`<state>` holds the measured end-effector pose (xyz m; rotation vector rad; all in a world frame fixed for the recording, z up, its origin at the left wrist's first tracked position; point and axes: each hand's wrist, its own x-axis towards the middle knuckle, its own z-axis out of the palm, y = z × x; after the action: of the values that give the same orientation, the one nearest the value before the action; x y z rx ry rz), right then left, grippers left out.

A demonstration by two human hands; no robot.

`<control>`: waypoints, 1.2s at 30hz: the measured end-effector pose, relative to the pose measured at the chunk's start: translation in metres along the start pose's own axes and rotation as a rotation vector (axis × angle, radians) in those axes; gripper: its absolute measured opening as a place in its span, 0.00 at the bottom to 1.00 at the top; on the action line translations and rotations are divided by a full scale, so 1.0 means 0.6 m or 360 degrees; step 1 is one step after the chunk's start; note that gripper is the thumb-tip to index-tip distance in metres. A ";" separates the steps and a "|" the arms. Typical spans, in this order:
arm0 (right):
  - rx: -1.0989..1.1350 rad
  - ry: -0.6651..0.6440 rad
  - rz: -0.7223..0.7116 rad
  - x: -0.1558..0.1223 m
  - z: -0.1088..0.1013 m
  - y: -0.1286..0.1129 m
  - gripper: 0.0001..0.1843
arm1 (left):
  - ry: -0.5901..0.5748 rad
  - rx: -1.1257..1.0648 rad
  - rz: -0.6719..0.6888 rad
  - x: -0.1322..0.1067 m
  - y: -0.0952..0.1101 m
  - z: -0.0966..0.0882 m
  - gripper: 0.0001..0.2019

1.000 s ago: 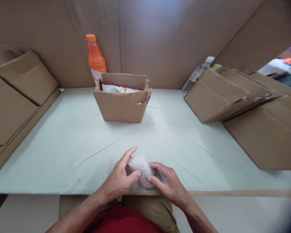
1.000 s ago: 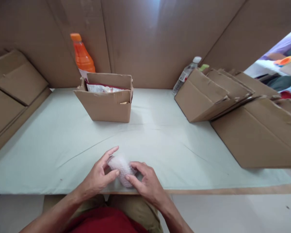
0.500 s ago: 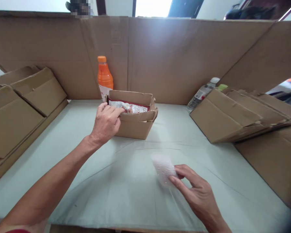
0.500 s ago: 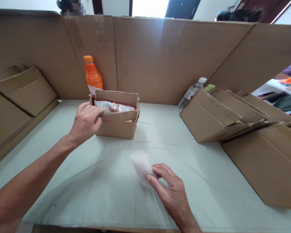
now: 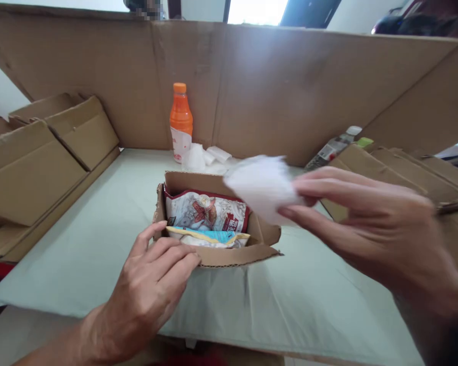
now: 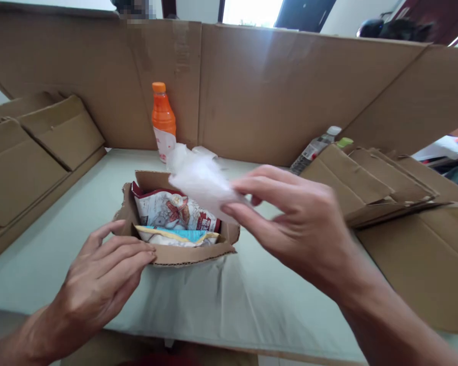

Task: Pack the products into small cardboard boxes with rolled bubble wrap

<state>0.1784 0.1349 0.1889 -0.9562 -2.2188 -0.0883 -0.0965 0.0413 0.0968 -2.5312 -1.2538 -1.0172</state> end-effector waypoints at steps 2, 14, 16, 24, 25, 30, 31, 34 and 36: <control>-0.0015 -0.0308 -0.0199 0.034 0.034 -0.009 0.08 | 0.0041 -0.0045 -0.0012 -0.009 0.002 -0.004 0.13; -0.0529 -0.1497 -0.0354 0.110 0.228 -0.072 0.08 | 0.0160 -0.0138 0.0009 -0.010 -0.008 0.009 0.11; -0.0406 -0.1586 -0.0350 0.115 0.218 -0.068 0.08 | 0.0231 -0.0120 0.0006 -0.015 -0.008 0.006 0.12; -0.0069 -0.0148 0.0458 -0.040 0.039 0.071 0.14 | 0.0588 -0.0133 -0.0714 -0.091 -0.046 0.023 0.26; -0.0038 -0.0121 0.0575 -0.083 0.034 0.086 0.15 | 0.0498 -0.0247 -0.0873 -0.108 -0.052 0.037 0.26; 0.0444 -0.0445 0.0743 -0.230 0.119 0.080 0.21 | 0.0339 -0.0904 -0.1426 -0.163 -0.072 0.108 0.29; 0.0498 -0.0432 0.0767 -0.235 0.144 0.066 0.24 | 0.0353 -0.1019 -0.1476 -0.162 -0.075 0.115 0.30; 0.0672 -0.0341 0.0884 -0.211 0.201 0.032 0.26 | 0.0382 -0.1319 -0.1540 -0.134 -0.082 0.130 0.29; 0.0743 -0.0278 0.1000 -0.194 0.215 0.030 0.25 | 0.0421 -0.1418 -0.1575 -0.105 -0.078 0.144 0.28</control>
<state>0.1705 0.1183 0.0151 -1.3629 -1.8540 0.7862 -0.1141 0.0648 -0.0161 -1.9448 -2.4188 -2.4532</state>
